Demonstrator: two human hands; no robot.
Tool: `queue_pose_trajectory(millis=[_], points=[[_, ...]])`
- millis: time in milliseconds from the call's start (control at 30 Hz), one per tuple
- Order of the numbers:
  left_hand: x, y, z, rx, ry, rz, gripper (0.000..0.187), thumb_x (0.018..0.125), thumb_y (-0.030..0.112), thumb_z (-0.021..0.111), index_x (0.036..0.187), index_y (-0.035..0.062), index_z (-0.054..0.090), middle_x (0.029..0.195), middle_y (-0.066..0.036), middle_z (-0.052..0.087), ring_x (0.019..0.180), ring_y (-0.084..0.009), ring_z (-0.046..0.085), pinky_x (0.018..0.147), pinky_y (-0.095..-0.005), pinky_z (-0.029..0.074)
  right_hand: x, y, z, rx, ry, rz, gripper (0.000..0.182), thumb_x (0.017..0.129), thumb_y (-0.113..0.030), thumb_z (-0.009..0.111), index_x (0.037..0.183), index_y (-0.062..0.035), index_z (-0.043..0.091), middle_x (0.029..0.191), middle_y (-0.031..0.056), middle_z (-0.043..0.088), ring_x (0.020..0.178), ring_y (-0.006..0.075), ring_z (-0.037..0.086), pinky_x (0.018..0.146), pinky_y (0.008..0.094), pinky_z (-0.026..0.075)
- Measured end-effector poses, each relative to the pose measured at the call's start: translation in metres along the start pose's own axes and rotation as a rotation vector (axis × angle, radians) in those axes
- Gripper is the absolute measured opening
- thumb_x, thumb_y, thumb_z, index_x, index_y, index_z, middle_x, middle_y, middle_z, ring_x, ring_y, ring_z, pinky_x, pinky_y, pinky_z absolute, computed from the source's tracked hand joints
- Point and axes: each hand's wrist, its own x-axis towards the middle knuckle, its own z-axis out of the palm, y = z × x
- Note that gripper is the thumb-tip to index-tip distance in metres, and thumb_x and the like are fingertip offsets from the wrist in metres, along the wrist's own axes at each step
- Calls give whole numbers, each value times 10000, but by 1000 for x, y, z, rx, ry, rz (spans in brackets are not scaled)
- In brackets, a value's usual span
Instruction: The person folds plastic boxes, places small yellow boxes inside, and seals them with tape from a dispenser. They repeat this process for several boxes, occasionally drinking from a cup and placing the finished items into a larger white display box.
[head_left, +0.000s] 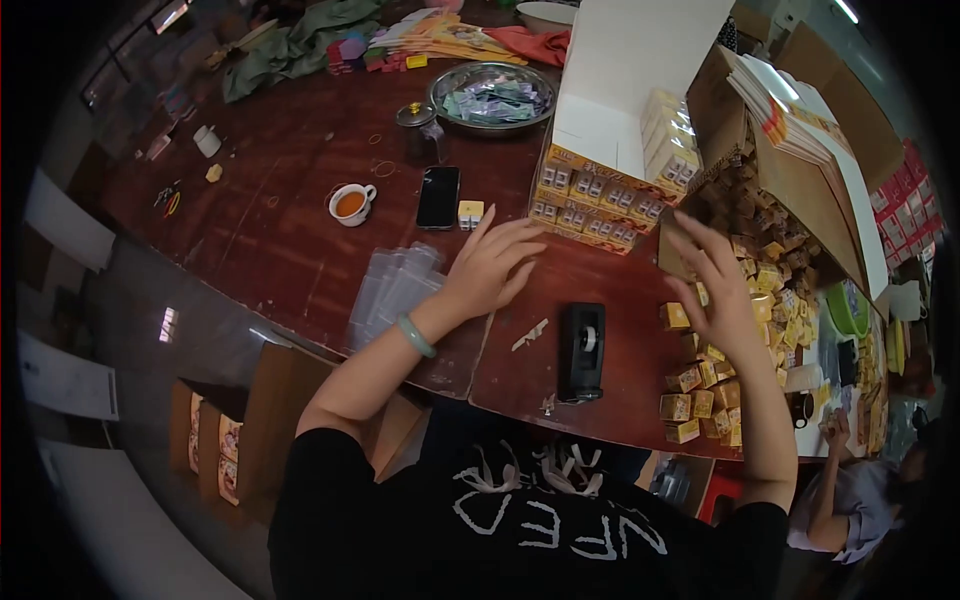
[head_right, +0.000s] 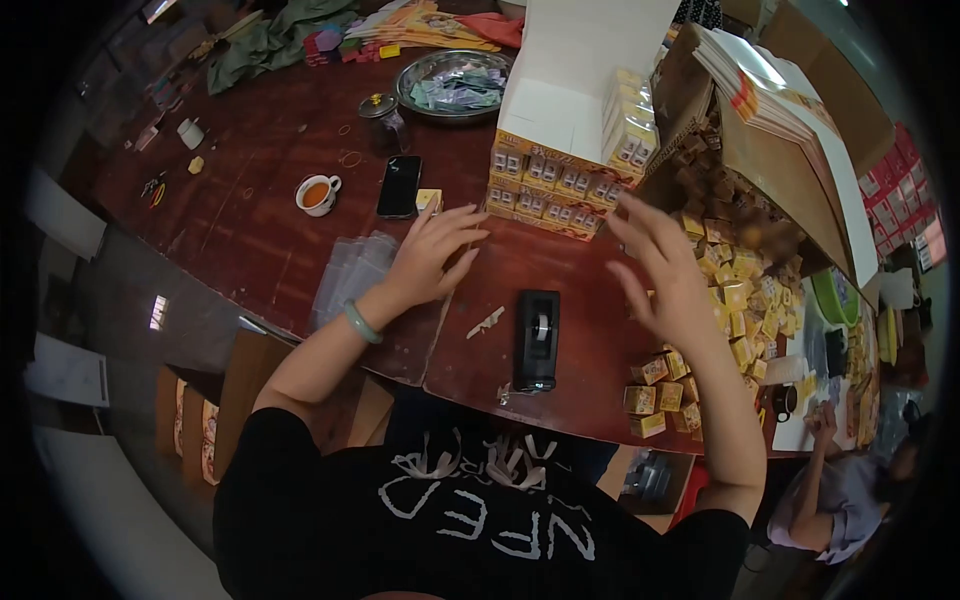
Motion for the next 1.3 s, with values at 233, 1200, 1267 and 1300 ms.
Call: queue_pose_trajectory(millis=[233,1200,1267,1300], points=[[-90,-106,-61,192,438,-640,837,783,160,787,1447,-48,322,1455,-236,420,1367,-373,394,1147,-400,324,-134,-28,43,270,23,342,249,843,-5,694,1092,-1,684,1228,163,643,1101,334,635,938,392,500],[-75,-118,-118,-235,335,-786,833,613,233,936,1213,-3,409,1170,-136,593,1100,-187,603,942,-316,500,-211,-51,157,333,201,632,157,922,23,594,1053,29,682,954,169,681,865,272,670,802,326,519],[-59,-79,-129,-254,263,-732,780,631,179,917,1202,25,409,1163,-99,585,1110,-166,582,966,-313,470,-212,-49,159,338,204,626,164,925,16,593,1064,26,680,973,169,676,886,280,665,818,331,516],[-51,-59,-135,-261,228,-705,756,640,152,907,1196,40,409,1160,-80,580,1115,-155,572,978,-312,455,-213,-48,161,343,200,621,170,927,10,595,1076,25,676,991,171,673,901,285,661,827,335,513]])
